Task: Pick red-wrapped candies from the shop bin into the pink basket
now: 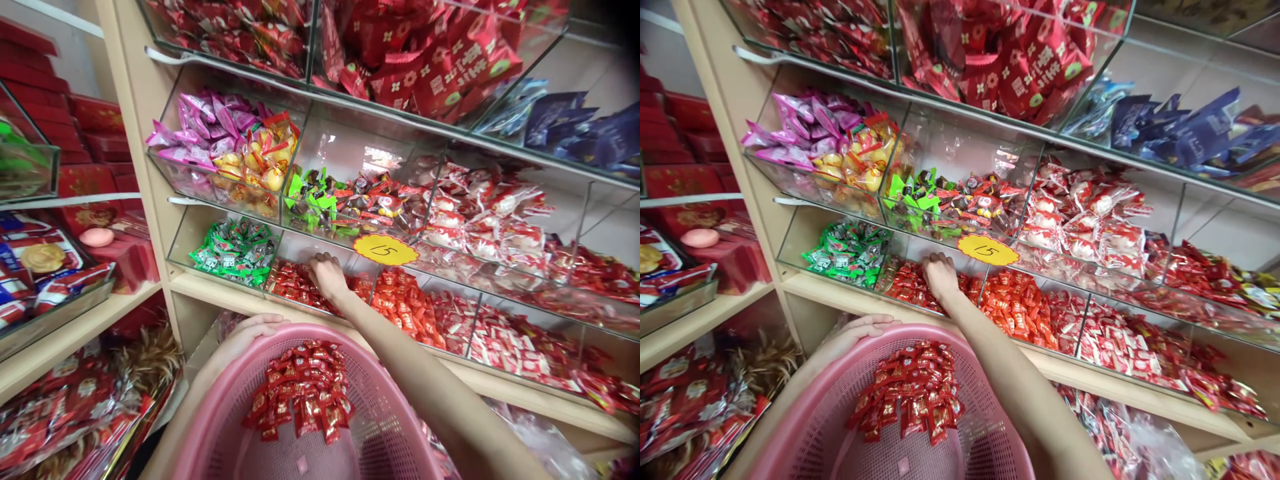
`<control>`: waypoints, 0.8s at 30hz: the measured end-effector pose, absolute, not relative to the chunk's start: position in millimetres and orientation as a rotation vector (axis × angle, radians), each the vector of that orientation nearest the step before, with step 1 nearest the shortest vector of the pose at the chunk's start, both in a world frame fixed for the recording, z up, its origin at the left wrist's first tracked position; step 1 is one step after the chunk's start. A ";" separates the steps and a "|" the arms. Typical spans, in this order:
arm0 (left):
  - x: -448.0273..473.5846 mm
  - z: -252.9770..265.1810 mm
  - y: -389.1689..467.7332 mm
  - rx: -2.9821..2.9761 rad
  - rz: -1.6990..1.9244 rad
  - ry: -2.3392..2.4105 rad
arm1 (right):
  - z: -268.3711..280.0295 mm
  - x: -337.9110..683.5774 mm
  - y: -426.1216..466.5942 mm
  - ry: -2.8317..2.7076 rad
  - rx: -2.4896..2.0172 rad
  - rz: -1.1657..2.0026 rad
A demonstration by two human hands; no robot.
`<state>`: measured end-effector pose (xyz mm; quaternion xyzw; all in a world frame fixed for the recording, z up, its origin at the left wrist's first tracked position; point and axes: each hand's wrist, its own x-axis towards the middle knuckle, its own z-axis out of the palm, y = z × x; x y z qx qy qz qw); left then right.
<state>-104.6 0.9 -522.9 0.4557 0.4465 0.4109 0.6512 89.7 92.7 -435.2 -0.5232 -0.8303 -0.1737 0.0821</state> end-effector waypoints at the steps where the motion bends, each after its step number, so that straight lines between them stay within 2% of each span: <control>1: -104.3 -520.4 -0.2 1.029 0.935 1.033 | -440.0 89.2 99.8 -2.481 -1.572 -0.504; 8: -104.4 -519.8 -0.6 1.028 0.922 1.061 | -464.4 85.9 114.6 -2.502 -1.538 -0.451; 24: -103.5 -525.4 3.2 0.945 0.944 0.998 | -466.1 94.1 117.0 -2.448 -1.614 -0.451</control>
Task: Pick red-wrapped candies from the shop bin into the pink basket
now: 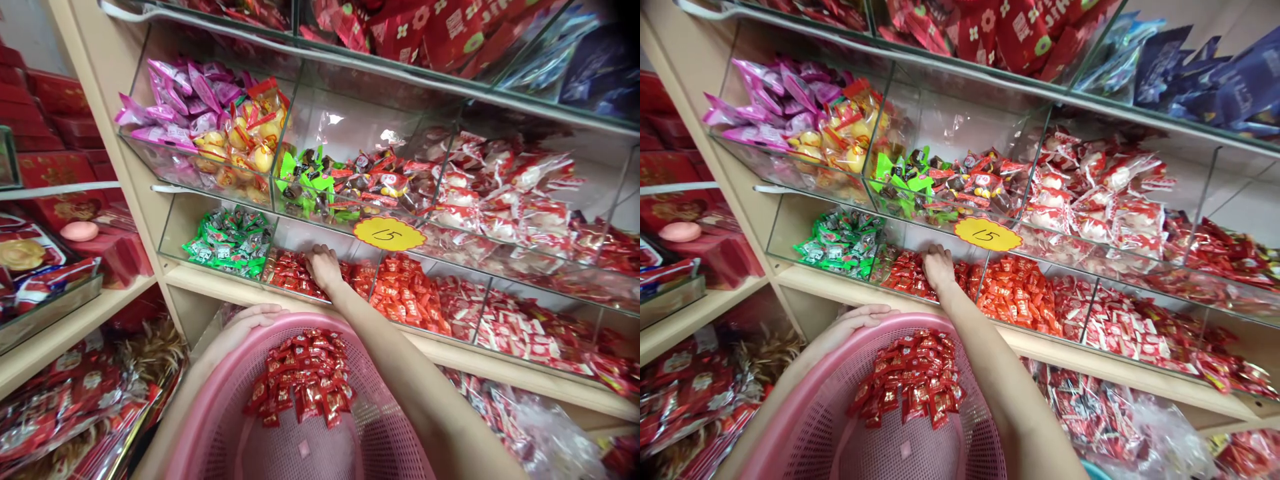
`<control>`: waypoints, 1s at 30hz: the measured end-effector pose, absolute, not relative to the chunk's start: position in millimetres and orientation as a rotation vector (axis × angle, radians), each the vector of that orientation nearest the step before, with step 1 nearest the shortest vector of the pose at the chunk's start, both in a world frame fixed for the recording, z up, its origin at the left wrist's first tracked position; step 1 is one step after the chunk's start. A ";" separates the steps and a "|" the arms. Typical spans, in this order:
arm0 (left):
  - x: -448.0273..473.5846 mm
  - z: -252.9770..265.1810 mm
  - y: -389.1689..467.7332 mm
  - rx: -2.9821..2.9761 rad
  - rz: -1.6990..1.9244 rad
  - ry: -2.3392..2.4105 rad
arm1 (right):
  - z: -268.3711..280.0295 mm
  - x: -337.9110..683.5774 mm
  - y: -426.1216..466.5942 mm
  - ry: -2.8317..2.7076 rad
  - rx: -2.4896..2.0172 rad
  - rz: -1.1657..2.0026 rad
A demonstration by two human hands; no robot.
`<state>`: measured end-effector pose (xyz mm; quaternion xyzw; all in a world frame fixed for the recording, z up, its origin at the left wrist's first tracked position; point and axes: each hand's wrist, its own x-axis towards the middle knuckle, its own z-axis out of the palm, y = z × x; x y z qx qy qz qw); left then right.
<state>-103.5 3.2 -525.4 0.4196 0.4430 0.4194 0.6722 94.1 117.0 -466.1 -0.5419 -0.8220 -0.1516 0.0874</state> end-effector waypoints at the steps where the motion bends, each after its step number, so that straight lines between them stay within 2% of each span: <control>1: -102.8 -524.9 2.8 0.923 0.949 0.991 | -466.0 94.0 117.0 -2.452 -1.612 -0.453; 14: -104.0 -525.8 6.3 0.951 0.927 0.999 | -465.3 91.8 118.8 -2.538 -1.527 -0.472; 21: -103.2 -524.4 5.1 0.942 0.918 1.021 | -464.6 92.6 117.2 -2.414 -1.600 -0.462; 26: -102.6 -523.4 4.5 0.937 0.933 0.996 | -451.0 98.2 105.3 -2.300 -1.629 -0.450; 30: -106.4 -527.5 7.4 1.037 0.918 1.013 | -428.8 106.9 68.6 -2.247 -1.481 -0.395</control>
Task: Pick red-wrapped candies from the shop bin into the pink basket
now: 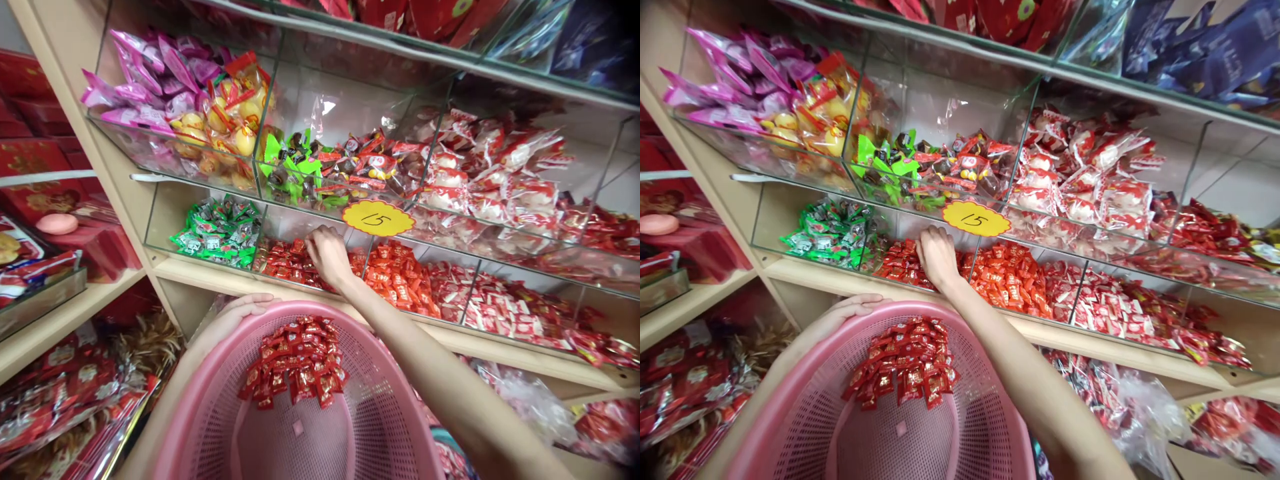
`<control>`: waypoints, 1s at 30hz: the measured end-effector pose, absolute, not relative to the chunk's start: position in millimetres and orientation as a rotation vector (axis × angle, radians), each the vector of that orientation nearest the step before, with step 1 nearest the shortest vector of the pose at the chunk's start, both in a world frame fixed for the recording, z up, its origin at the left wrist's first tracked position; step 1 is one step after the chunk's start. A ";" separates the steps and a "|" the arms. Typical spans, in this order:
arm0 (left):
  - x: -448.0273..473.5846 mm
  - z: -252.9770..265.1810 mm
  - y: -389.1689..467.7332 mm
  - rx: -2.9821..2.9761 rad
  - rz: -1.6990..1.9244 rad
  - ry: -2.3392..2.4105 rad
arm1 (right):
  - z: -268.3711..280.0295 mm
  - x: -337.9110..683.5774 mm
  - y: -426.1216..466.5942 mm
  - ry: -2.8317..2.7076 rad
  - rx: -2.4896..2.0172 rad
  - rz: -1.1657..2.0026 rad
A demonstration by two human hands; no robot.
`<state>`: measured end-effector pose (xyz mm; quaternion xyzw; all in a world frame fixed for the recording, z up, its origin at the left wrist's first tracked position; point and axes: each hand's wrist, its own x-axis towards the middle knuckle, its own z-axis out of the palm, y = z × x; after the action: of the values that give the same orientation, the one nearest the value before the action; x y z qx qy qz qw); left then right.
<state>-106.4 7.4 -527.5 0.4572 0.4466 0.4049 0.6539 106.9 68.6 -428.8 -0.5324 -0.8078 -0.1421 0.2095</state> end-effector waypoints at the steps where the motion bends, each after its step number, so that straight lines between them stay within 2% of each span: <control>1: -107.4 -528.7 8.2 1.067 0.913 1.009 | -423.5 109.8 53.5 -2.232 -1.414 -0.363; 6: -107.1 -526.7 7.7 1.166 0.913 1.129 | -422.8 132.7 -37.0 -2.266 -1.209 -0.011; 11: -102.6 -515.9 0.4 1.172 0.921 1.171 | -470.8 168.1 -89.5 -2.439 -1.302 0.381; 17: -102.2 -510.4 -2.9 1.181 0.897 1.177 | -509.6 191.2 -103.4 -2.326 -1.469 0.750; 25: -104.2 -524.0 4.9 1.075 0.905 1.135 | -520.2 184.6 -107.4 -2.078 -1.478 1.006; 30: -104.0 -523.8 4.8 1.065 0.895 1.120 | -525.0 180.7 -106.3 -1.837 -1.377 1.272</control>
<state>-104.0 4.8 -523.8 0.4644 0.4886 0.3903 0.6271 180.7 -106.3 -525.0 -0.5071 -0.6767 0.4686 0.2557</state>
